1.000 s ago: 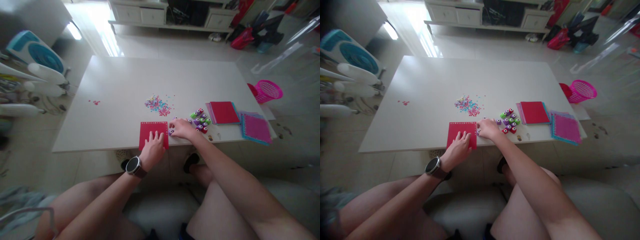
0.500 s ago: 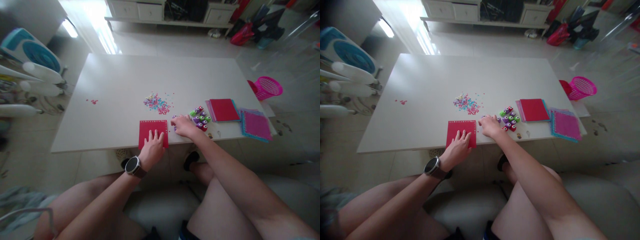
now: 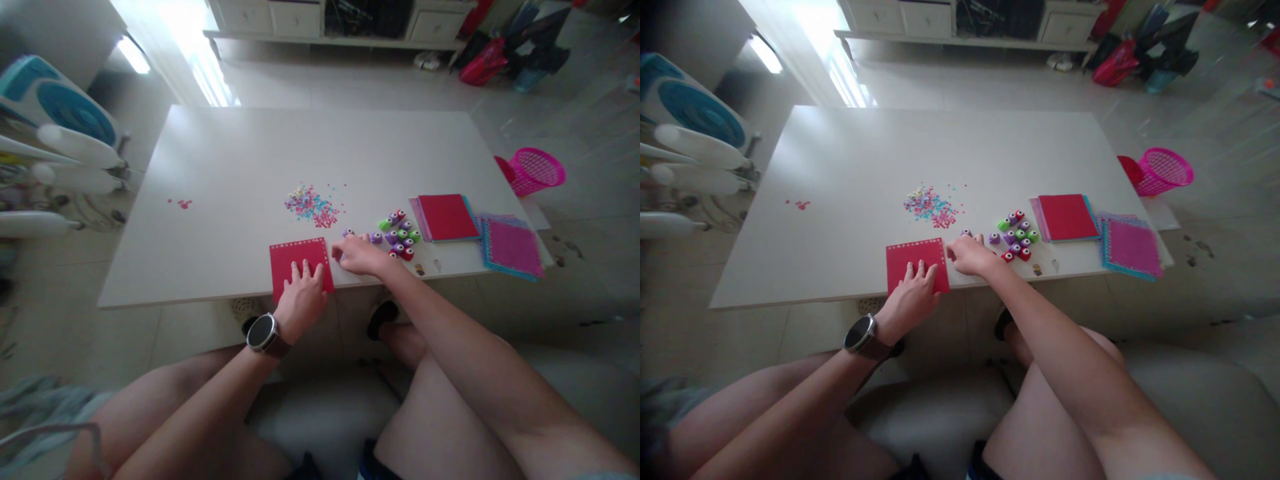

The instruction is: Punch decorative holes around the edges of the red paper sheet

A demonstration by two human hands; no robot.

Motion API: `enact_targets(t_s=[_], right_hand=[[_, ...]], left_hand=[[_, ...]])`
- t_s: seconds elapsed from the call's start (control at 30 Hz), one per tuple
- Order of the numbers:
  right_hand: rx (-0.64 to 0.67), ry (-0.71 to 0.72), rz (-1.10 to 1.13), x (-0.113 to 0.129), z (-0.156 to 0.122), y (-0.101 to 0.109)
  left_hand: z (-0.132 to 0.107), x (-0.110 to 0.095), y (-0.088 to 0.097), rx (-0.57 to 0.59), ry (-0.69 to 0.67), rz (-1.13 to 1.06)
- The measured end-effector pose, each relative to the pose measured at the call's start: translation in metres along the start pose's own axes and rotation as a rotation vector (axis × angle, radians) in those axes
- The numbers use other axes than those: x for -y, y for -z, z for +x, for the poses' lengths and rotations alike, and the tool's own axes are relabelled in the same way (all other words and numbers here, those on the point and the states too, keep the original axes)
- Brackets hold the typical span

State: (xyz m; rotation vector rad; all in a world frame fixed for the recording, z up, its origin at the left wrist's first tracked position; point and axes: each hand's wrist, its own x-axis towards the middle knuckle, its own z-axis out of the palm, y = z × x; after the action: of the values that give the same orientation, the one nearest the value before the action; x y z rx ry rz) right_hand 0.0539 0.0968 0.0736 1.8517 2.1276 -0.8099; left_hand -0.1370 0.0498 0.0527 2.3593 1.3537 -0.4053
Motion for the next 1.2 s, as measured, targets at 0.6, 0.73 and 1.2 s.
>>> enact_targets(t_s=[0.6, 0.73, 1.2], right_hand=[[-0.074, 0.025, -0.041, 0.003, -0.003, 0.001], [-0.043, 0.043, -0.086, 0.004, -0.007, 0.002], [-0.023, 0.006, -0.103, 0.001, -0.006, 0.002]], left_hand=[[-0.004, -0.001, 0.004, 0.016, 0.017, 0.057], [-0.004, -0.002, 0.005, 0.033, 0.016, 0.062], [-0.006, -0.004, 0.006, 0.038, 0.011, 0.107]])
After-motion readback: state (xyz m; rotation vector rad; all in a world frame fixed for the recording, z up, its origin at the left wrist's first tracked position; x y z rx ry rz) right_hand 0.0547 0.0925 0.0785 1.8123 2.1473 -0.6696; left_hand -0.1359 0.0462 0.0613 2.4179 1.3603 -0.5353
